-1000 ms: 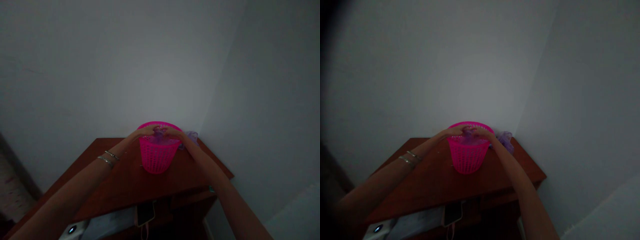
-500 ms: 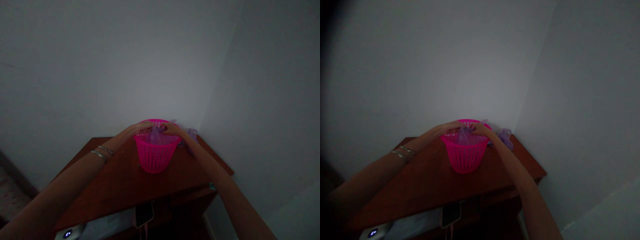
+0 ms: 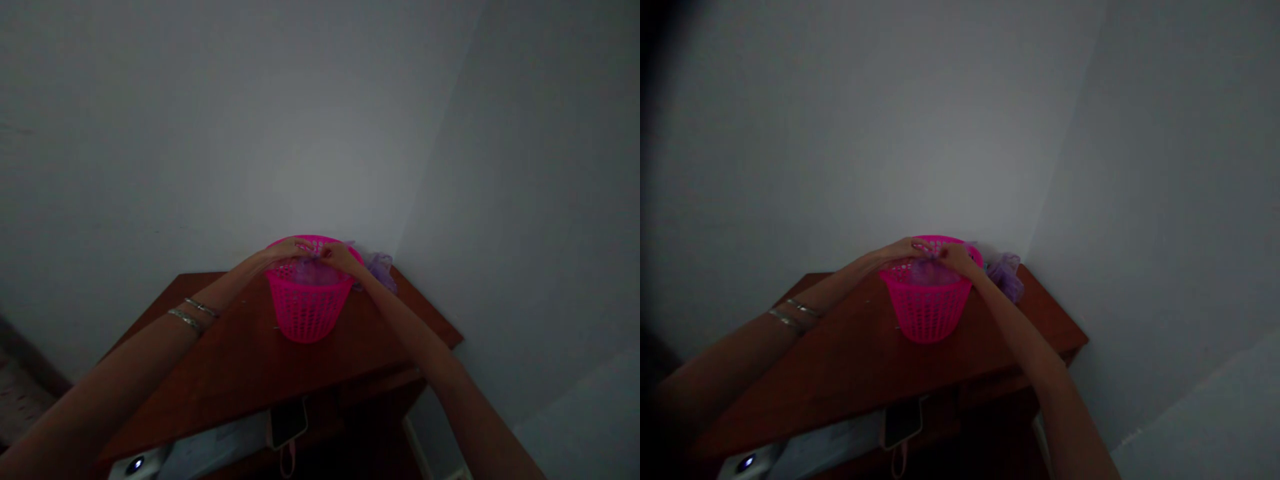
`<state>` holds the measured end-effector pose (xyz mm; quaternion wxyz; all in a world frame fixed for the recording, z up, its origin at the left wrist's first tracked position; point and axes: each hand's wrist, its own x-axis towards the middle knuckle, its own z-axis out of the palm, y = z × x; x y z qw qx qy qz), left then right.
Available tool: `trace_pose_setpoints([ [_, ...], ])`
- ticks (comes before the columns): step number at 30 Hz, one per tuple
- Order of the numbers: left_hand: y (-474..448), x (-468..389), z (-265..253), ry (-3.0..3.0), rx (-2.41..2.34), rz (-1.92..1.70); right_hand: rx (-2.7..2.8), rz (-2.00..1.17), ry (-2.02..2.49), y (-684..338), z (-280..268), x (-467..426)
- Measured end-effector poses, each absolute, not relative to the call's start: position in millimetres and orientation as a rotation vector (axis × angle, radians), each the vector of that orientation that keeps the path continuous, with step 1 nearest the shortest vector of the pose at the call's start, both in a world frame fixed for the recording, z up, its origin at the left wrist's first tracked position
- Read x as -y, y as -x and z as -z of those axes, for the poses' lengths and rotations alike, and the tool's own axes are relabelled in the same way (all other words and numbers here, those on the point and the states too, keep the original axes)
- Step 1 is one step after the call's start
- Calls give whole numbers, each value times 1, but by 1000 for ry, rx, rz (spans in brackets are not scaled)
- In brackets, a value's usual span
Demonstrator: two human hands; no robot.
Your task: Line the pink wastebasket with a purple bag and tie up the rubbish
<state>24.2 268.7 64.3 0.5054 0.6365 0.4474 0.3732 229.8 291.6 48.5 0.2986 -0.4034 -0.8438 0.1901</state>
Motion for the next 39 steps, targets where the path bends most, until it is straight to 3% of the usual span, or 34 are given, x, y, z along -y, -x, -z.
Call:
trace_pose_setpoints([
  [8,-2,-261,-72,-1618,-1001,-717,2169,-455,1115,-275,-64,-300],
  [18,-19,-264,-81,-1635,-1445,-872,1837,-1035,891,-235,-47,-291],
  [26,-7,-272,-94,-1799,-1707,-1069,2075,-492,1084,-264,-60,-285],
  [32,-29,-267,-84,-1852,-1391,-955,2343,-189,1062,-248,-62,-273],
  [35,-30,-263,-81,-1869,-1221,-815,2269,-169,999,-245,-62,-277],
  [39,-16,-261,-84,-1851,-1331,-831,2133,-380,984,-261,-57,-283],
])
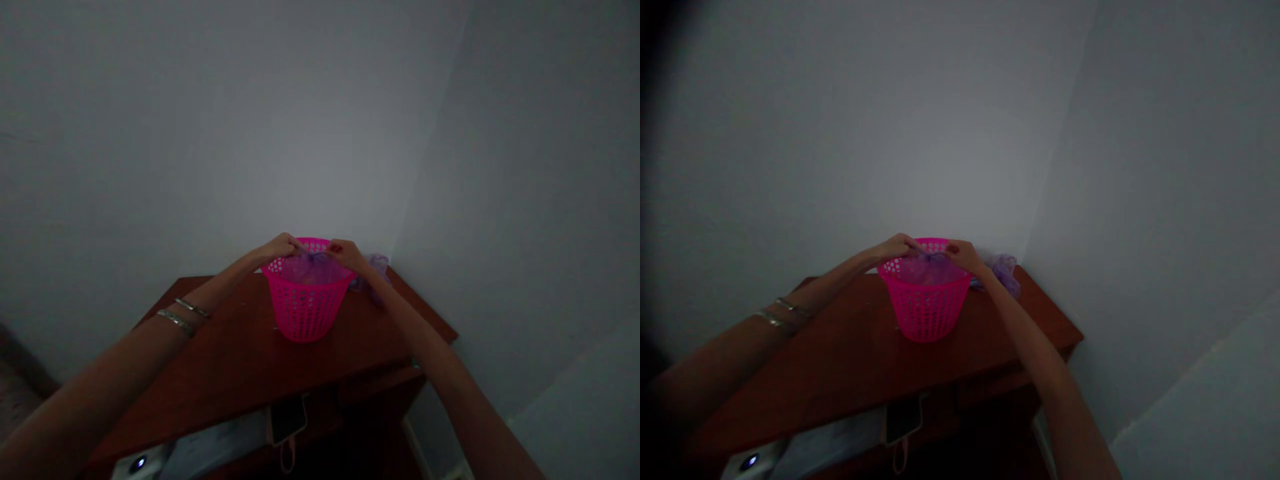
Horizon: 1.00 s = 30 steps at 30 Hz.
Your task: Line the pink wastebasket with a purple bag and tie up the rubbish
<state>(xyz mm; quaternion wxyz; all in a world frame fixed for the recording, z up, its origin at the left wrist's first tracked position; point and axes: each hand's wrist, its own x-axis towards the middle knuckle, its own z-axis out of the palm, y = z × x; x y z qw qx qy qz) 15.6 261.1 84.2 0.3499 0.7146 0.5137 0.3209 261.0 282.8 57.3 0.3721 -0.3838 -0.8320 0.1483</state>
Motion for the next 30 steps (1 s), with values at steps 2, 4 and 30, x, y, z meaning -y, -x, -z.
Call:
trace_pose_setpoints([
  [2,-3,-262,-85,-1838,-1470,-884,2068,-445,1019,-277,-54,-284],
  [4,9,-264,-84,-1824,-1589,-953,1990,-435,1103,-290,-50,-284],
  [30,55,-240,-91,-829,-1226,-1577,1081,-1256,549,-330,-52,-245],
])
